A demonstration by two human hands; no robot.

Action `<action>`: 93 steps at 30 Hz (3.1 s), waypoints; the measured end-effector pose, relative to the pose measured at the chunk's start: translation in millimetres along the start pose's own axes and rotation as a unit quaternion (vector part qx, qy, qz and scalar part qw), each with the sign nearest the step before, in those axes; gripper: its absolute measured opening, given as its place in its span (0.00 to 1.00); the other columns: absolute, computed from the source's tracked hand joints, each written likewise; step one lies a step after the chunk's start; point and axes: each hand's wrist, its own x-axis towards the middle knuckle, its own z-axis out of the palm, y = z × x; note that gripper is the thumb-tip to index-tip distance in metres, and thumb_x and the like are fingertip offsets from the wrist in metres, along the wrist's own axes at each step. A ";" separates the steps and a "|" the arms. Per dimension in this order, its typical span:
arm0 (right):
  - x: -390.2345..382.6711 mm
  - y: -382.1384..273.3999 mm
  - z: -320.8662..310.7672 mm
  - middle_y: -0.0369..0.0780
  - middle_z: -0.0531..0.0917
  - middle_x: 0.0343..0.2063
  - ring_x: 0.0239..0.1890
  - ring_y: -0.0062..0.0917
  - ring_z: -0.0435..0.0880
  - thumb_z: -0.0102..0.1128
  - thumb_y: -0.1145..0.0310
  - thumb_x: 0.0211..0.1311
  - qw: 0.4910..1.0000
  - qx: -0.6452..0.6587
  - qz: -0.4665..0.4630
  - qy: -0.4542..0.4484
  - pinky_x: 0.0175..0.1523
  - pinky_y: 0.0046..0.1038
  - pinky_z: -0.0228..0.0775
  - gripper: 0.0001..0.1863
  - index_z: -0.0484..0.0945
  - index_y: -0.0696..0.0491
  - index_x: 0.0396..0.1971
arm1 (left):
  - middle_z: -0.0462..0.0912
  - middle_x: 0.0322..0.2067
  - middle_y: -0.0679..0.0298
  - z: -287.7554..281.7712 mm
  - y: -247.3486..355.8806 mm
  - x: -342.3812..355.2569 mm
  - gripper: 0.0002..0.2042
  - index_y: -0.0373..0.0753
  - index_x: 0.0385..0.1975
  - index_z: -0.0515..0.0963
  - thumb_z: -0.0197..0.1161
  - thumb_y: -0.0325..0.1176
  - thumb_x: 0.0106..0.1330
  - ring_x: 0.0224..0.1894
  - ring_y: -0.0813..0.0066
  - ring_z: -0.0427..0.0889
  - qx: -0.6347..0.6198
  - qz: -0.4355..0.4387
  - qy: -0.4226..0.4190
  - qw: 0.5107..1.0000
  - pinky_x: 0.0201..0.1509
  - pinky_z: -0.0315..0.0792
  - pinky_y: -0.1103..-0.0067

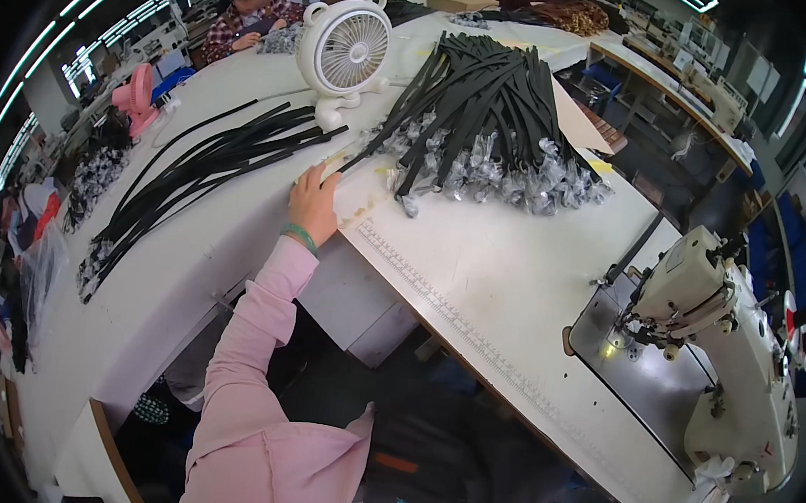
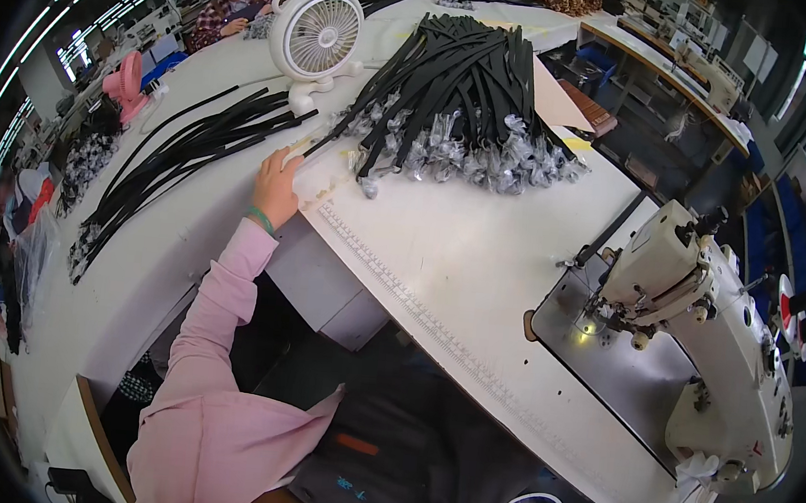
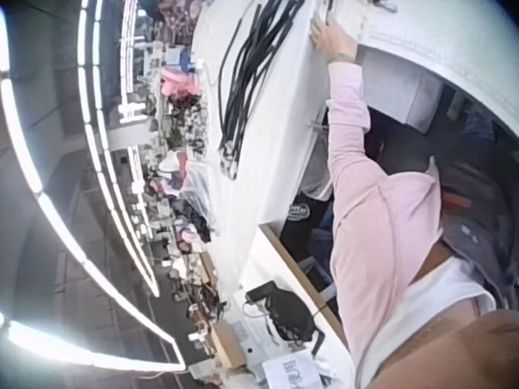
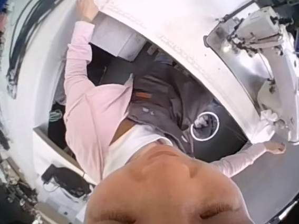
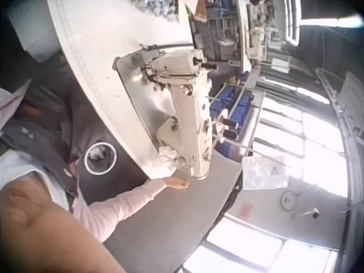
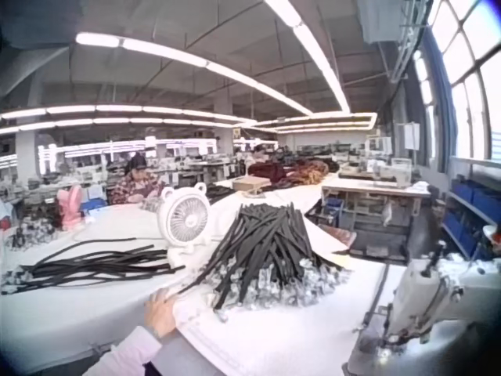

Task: The person operates an industrial sewing machine to stitch long black fabric strips. They feed the material under the needle, guide it through the machine, and cut the thread after each piece is completed. The finished strips are placed on the table to the left.

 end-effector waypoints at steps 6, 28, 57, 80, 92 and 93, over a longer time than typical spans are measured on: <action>-144.8 -158.5 31.1 0.34 0.69 0.21 0.22 0.16 0.64 0.39 0.65 0.67 0.961 0.181 -0.111 -0.178 0.27 0.18 0.55 0.14 0.72 0.57 0.31 | 0.71 0.34 0.57 -29.5 -0.7 -12.8 0.14 0.38 0.38 0.71 0.55 0.23 0.50 0.32 0.63 0.76 -0.052 0.051 -0.102 0.992 0.33 0.72 0.71; -424.1 -242.1 -45.9 0.44 0.72 0.39 0.14 0.12 0.61 0.40 0.58 0.66 0.073 0.523 0.442 -0.725 0.22 0.14 0.56 0.14 0.69 0.54 0.33 | 0.78 0.23 0.64 28.0 297.4 77.1 0.11 0.33 0.30 0.76 0.67 0.28 0.47 0.21 0.82 0.75 -0.523 0.137 -0.619 0.569 0.22 0.69 0.86; -136.8 -171.6 12.2 0.38 0.74 0.36 0.25 0.19 0.70 0.46 0.77 0.60 0.962 0.093 -0.256 0.024 0.27 0.15 0.60 0.11 0.74 0.58 0.42 | 0.65 0.52 0.53 9.8 345.3 -5.4 0.15 0.38 0.38 0.77 0.63 0.35 0.51 0.52 0.59 0.66 -0.461 0.328 -0.202 0.800 0.51 0.62 0.68; 207.6 14.1 45.9 0.49 0.77 0.42 0.48 0.41 0.73 0.41 0.48 0.61 0.924 -0.230 -0.039 -0.305 0.53 0.31 0.61 0.28 0.73 0.59 0.45 | 0.76 0.41 0.53 16.5 373.6 -6.4 0.14 0.34 0.35 0.76 0.58 0.23 0.46 0.47 0.59 0.72 -0.430 0.354 -0.149 0.817 0.50 0.69 0.74; 191.3 12.2 56.3 0.47 0.76 0.44 0.48 0.35 0.73 0.41 0.48 0.62 0.936 -0.169 0.027 -0.309 0.54 0.28 0.59 0.28 0.72 0.58 0.47 | 0.75 0.41 0.53 10.7 370.7 -8.5 0.15 0.34 0.36 0.76 0.58 0.23 0.45 0.48 0.60 0.70 -0.387 0.374 -0.172 0.825 0.50 0.68 0.75; 190.2 11.9 56.2 0.47 0.76 0.44 0.47 0.34 0.73 0.41 0.48 0.62 0.941 -0.149 0.020 -0.304 0.53 0.28 0.59 0.28 0.72 0.58 0.47 | 0.74 0.41 0.53 10.3 371.8 -9.0 0.15 0.34 0.36 0.76 0.58 0.23 0.45 0.48 0.60 0.70 -0.373 0.379 -0.166 0.831 0.50 0.68 0.75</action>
